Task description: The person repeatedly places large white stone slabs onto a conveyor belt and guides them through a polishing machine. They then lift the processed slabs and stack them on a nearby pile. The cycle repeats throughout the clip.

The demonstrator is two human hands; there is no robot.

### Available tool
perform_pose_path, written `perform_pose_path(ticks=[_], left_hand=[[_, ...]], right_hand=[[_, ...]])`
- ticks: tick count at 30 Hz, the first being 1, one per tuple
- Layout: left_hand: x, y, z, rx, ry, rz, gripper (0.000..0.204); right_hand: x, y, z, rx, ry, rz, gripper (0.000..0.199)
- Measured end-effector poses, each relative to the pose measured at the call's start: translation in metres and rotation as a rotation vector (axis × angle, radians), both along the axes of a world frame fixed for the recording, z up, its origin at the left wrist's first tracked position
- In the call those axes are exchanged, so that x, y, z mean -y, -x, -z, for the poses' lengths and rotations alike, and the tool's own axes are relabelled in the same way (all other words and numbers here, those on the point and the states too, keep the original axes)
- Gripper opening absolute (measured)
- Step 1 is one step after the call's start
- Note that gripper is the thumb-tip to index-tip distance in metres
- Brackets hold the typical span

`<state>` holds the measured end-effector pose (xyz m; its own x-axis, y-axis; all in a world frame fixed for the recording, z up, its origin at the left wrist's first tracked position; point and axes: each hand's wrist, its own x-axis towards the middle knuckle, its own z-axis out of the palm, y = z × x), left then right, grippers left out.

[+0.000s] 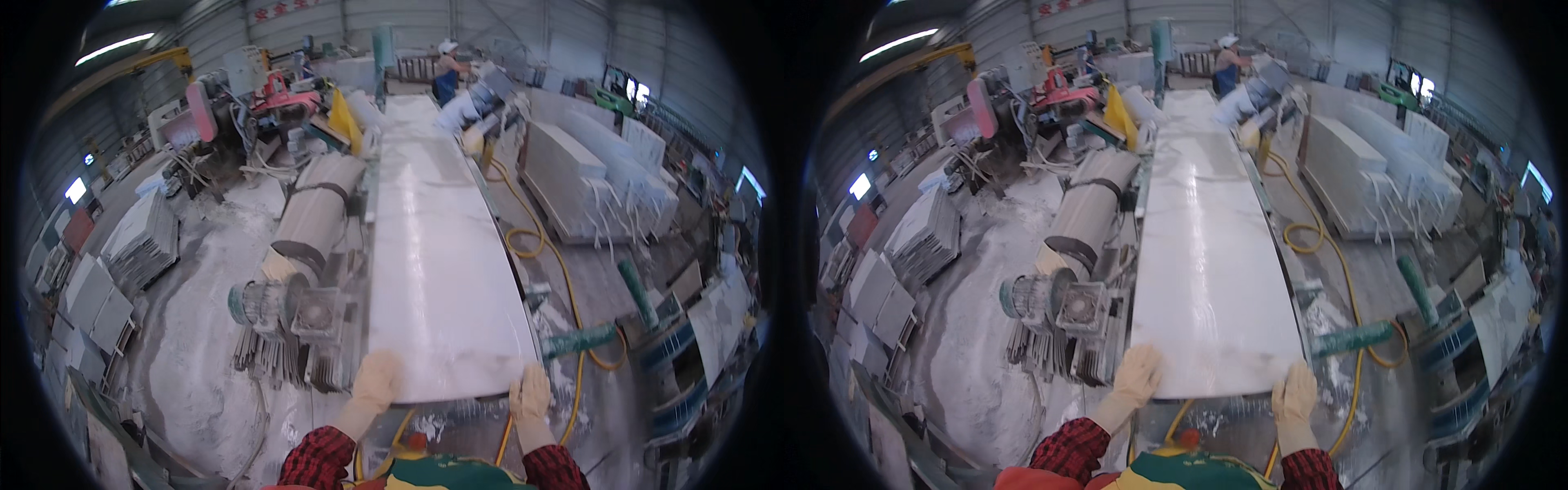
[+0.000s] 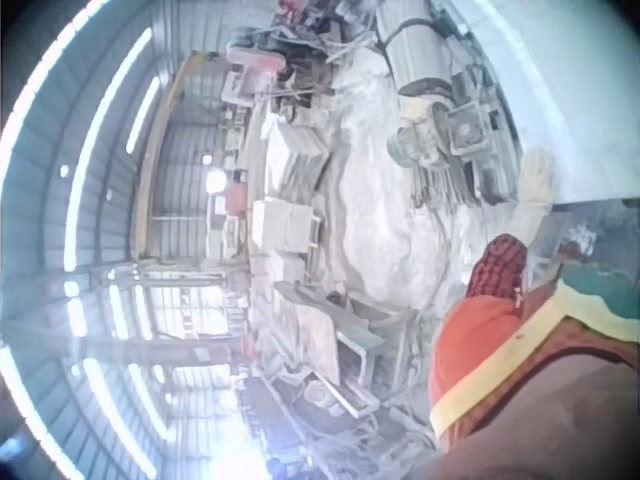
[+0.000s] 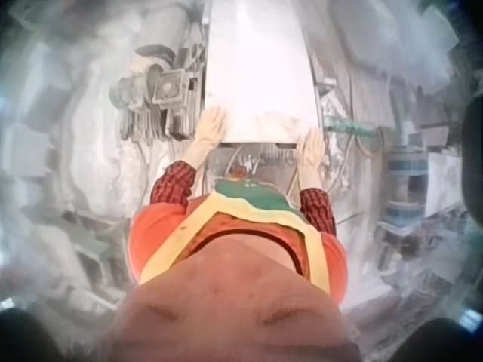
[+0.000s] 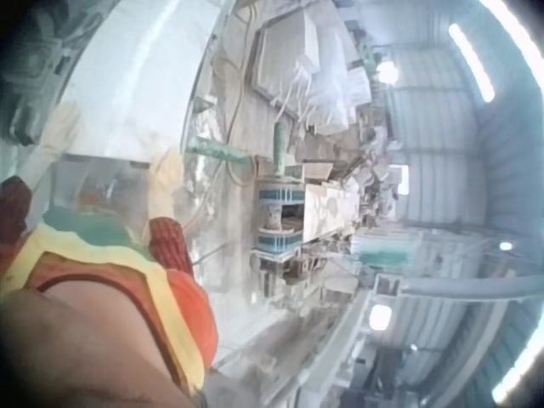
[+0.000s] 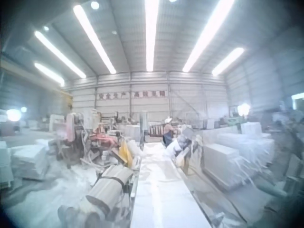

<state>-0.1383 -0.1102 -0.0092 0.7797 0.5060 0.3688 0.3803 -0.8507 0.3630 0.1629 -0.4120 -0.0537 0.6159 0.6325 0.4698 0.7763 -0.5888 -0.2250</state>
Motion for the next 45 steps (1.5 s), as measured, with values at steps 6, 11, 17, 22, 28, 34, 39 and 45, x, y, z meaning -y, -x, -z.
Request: perform_pose_path(ticks=[6, 11, 17, 22, 28, 34, 39, 45], left_hand=[[0.037, 0.017, 0.009, -0.037, 0.016, -0.094, 0.05], [0.057, 0.031, 0.01, -0.051, 0.011, -0.11, 0.053], [0.074, 0.047, 0.019, -0.046, 0.042, -0.104, 0.054], [0.075, 0.056, 0.013, -0.074, 0.091, -0.06, 0.055], [0.044, 0.039, 0.015, -0.102, -0.043, 0.021, 0.052], [0.003, 0.01, 0.015, -0.045, -0.106, 0.051, 0.052], [-0.012, -0.008, -0.001, -0.07, 0.009, 0.026, 0.048], [-0.004, 0.004, 0.018, 0.122, -0.065, 0.015, 0.049]], right_hand=[[0.008, 0.015, -0.015, -0.032, 0.033, 0.005, 0.066], [0.021, 0.024, -0.05, -0.199, 0.05, -0.056, 0.064], [0.032, 0.032, -0.037, -0.15, -0.006, -0.046, 0.065], [0.045, 0.053, -0.012, -0.245, -0.323, -0.02, 0.07], [0.039, 0.082, 0.047, -1.471, -0.571, 0.081, 0.068], [-0.034, 0.089, -0.017, -2.042, -0.761, 0.148, 0.057], [-0.049, 0.084, 0.0, -1.952, -0.72, 0.216, 0.037], [-0.034, 0.092, 0.021, -1.947, -0.729, 0.208, 0.052]])
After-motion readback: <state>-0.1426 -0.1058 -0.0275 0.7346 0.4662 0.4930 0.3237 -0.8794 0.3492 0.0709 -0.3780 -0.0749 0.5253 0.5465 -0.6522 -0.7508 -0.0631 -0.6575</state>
